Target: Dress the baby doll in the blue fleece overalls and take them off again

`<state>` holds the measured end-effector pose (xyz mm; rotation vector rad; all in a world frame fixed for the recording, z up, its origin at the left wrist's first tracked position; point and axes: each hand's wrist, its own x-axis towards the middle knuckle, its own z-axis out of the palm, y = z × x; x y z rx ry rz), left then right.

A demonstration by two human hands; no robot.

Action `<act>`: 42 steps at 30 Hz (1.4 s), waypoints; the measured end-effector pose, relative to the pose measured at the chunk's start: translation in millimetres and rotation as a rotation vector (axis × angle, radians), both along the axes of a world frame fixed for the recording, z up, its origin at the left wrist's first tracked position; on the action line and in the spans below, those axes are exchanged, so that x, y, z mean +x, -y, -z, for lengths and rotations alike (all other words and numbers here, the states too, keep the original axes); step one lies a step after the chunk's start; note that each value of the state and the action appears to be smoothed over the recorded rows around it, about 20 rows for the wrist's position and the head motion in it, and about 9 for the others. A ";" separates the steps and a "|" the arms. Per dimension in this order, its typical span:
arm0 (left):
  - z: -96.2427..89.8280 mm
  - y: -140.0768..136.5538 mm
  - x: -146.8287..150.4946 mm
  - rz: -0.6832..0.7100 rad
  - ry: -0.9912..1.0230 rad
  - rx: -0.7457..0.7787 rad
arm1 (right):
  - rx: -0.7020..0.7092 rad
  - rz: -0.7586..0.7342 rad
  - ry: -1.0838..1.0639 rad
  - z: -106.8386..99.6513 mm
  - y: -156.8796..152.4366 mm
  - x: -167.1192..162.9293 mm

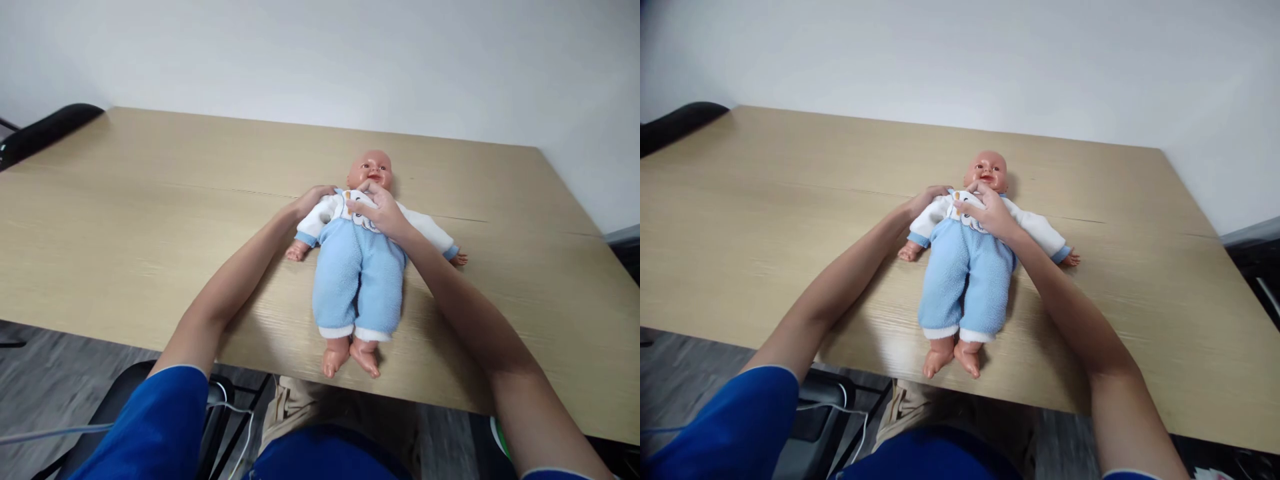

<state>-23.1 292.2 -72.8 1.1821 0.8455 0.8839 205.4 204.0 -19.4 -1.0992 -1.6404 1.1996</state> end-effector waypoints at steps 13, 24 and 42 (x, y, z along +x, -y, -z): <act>-19.1 -23.2 -1.5 0.161 -0.295 0.281 | 0.312 0.126 0.483 -20.3 3.8 22.1; -91.3 29.4 -40.5 0.184 -0.418 0.404 | 0.138 0.028 0.784 -38.3 -9.8 72.9; -84.2 28.9 -53.2 0.491 -0.749 0.503 | 0.088 0.025 0.663 -30.7 -11.3 85.3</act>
